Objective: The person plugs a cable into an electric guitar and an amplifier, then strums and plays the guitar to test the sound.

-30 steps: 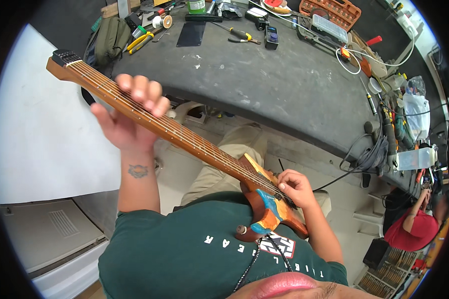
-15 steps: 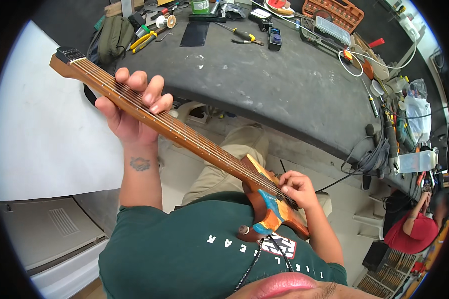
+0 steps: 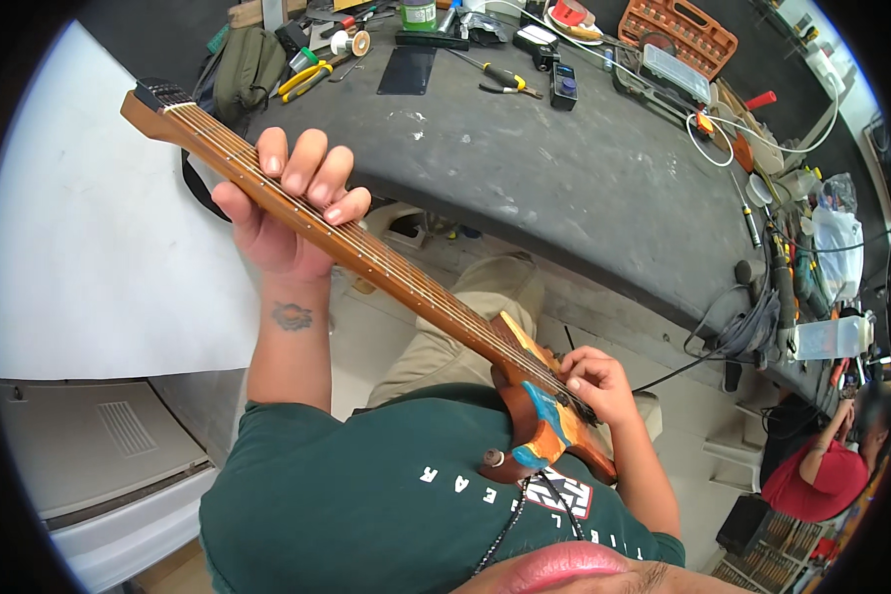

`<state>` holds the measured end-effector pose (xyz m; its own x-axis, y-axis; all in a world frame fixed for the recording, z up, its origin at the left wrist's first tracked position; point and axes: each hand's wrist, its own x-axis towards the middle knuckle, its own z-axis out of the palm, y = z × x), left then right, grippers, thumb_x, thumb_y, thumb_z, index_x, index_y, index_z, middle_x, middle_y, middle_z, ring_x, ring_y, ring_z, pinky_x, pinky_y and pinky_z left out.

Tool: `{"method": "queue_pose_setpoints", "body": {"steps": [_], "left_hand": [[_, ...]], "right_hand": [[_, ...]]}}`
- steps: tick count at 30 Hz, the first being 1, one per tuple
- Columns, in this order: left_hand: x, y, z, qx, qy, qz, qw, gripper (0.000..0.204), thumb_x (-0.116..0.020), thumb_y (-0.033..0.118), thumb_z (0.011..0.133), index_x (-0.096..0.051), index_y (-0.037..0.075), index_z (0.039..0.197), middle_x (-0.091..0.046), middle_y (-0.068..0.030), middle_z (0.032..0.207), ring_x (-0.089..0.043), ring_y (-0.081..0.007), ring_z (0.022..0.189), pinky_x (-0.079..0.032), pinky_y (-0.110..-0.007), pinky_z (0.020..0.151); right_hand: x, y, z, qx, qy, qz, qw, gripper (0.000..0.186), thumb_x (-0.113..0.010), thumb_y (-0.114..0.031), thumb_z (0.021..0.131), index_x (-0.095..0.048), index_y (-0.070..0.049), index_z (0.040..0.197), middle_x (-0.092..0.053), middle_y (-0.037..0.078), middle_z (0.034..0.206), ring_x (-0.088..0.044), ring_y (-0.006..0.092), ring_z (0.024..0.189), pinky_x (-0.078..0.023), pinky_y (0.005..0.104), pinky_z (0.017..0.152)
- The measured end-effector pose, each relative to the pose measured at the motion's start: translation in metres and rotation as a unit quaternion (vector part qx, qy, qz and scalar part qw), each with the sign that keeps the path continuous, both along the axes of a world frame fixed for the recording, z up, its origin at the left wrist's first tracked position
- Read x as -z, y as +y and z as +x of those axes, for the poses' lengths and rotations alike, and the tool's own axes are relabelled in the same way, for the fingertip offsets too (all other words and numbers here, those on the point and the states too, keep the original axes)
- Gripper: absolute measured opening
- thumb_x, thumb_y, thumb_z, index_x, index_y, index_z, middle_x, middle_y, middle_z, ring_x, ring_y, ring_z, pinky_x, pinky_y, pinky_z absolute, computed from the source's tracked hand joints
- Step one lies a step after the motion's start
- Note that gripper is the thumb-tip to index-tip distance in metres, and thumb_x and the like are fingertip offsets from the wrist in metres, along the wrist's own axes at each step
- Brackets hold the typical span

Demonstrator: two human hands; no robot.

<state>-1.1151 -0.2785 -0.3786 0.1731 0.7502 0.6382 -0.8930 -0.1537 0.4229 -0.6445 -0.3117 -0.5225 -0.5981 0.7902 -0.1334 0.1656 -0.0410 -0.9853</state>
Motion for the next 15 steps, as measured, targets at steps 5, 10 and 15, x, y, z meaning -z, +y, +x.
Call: {"method": "queue_pose_setpoints", "body": {"steps": [5,10,15], "left_hand": [[-0.002,0.002,0.011,-0.056,0.001,0.013,0.998,0.037,-0.080,0.046,0.097,-0.060,0.016,0.106,-0.060,0.0022,0.105,-0.055,-0.0187,0.113,-0.043,-0.045,0.100],[-0.001,0.000,0.007,-0.030,-0.008,0.000,1.000,0.039,-0.080,0.045,0.097,-0.060,0.013,0.108,-0.055,0.0011,0.098,-0.051,-0.0158,0.098,-0.049,-0.034,0.086],[-0.001,0.000,0.011,-0.049,-0.015,0.003,0.999,0.041,-0.080,0.044,0.097,-0.060,0.012,0.112,-0.053,0.0004,0.096,-0.048,-0.0150,0.093,-0.050,-0.031,0.079]], "right_hand": [[0.014,0.000,0.003,0.045,-0.040,0.006,0.998,0.033,-0.073,-0.023,0.098,-0.064,0.001,0.077,-0.068,0.011,0.101,-0.067,0.0201,0.090,-0.056,0.0339,0.080],[0.014,0.002,0.004,0.036,0.010,-0.014,0.999,0.035,-0.076,-0.027,0.097,-0.064,0.001,0.079,-0.068,0.011,0.101,-0.066,0.0195,0.090,-0.055,0.0350,0.081],[0.007,0.001,0.004,0.010,0.024,-0.025,0.999,0.036,-0.078,-0.031,0.094,-0.063,-0.001,0.082,-0.067,0.010,0.102,-0.064,0.0184,0.093,-0.053,0.0344,0.083]]}}
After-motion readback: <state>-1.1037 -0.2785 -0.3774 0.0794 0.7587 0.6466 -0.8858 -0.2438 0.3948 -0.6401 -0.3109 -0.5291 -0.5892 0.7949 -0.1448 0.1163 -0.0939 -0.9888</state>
